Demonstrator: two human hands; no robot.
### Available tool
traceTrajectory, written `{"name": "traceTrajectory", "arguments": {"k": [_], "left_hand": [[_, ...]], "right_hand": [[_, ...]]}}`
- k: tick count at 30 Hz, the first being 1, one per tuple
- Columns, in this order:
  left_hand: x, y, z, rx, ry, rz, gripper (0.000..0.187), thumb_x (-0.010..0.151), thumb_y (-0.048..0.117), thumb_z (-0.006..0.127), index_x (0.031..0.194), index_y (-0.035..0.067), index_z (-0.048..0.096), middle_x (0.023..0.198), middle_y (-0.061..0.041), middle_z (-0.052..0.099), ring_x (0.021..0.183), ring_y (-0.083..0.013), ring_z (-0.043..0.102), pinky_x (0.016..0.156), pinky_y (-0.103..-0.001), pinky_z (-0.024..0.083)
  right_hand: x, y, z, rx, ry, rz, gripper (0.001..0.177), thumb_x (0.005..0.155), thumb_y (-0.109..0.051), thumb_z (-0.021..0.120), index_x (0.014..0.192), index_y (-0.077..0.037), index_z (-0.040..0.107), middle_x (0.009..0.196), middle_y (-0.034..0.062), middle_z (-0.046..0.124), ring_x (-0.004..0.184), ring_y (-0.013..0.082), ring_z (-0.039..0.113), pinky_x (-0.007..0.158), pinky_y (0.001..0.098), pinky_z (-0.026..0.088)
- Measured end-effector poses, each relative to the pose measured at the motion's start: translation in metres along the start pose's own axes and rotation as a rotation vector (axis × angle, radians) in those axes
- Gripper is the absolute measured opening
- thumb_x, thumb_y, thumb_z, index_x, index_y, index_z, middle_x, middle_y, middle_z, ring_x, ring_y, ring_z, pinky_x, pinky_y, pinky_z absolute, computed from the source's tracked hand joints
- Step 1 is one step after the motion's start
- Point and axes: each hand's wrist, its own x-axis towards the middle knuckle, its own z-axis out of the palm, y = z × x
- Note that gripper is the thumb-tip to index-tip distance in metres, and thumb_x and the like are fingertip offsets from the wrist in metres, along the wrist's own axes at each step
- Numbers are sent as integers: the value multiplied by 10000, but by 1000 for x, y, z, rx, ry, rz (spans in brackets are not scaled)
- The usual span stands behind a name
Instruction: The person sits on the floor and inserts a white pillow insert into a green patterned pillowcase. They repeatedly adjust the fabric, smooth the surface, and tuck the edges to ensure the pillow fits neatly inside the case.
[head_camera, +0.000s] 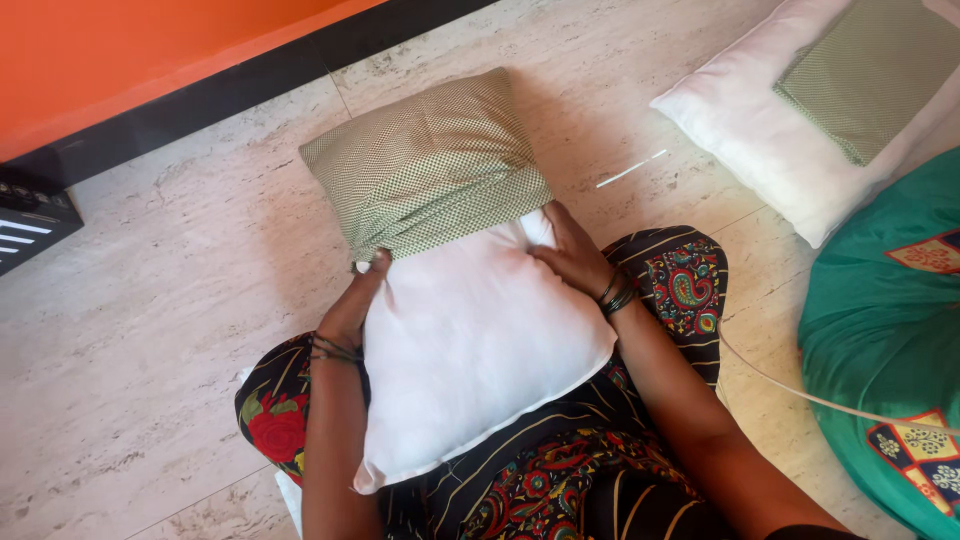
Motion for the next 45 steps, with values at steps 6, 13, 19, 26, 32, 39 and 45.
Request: {"name": "traceTrajectory", "arguments": {"k": [6, 13, 19, 26, 32, 39, 45], "left_hand": [[25, 109, 2, 989, -214, -177, 1046, 669, 590, 844, 1472, 38, 463, 1461, -177, 554, 1376, -346, 503, 1126, -418, 409], [100, 93, 71, 723, 547, -158, 687, 729, 538, 715, 1214, 51, 724, 1279, -171, 719, 1201, -361, 652, 1052, -410, 497], [91, 38, 87, 1054, 858, 261, 756, 814, 687, 602, 1168, 31, 727, 1147, -246, 709, 1066, -469, 659, 899, -561, 513], [9, 109, 78, 1231, 186, -6, 753, 961, 699, 535, 1191, 0, 693, 1189, -306, 656, 1092, -465, 640, 938, -493, 514], [-44, 106, 123, 1415, 126, -70, 641, 987, 606, 558, 1109, 5, 743, 1187, -212, 714, 1123, -342, 685, 945, -437, 547], [-21, 106, 171, 1770, 153, 671, 306, 925, 221, 598, 1169, 71, 704, 1193, -195, 686, 1115, -366, 635, 941, -516, 483], [-51, 107, 191, 1100, 13, 1233, 557, 786, 529, 730, 1168, 126, 705, 1162, -174, 685, 1117, -397, 581, 959, -570, 345]], "right_hand": [[-18, 14, 42, -282, -14, -129, 700, 903, -375, 654, 1461, -34, 405, 1328, 256, 504, 1255, 442, 496, 1115, 537, 368], [-17, 8, 54, -405, 48, -110, 838, 858, -366, 622, 1552, -22, 301, 1410, 285, 482, 1279, 467, 470, 1096, 603, 312], [-18, 5, 49, -112, 79, 116, 803, 798, -166, 656, 1513, -24, 319, 1469, 260, 471, 1377, 417, 443, 1158, 497, 370], [-13, -9, -25, 320, -129, 106, 1068, 788, -92, 653, 1637, -30, 7, 1697, 229, 200, 1448, 322, 353, 1132, 369, 348], [-39, -70, -65, -83, -500, 304, 950, 853, -259, 669, 1597, -35, 122, 1606, 240, 387, 1438, 337, 455, 1163, 397, 370], [-55, -69, -7, -157, -145, 51, 938, 854, -251, 693, 1564, 35, 151, 1528, 343, 363, 1425, 430, 394, 1149, 448, 344], [-56, 11, 8, 96, -148, 165, 806, 901, -258, 624, 1556, -4, 229, 1509, 241, 452, 1411, 336, 452, 1155, 399, 366]]}}
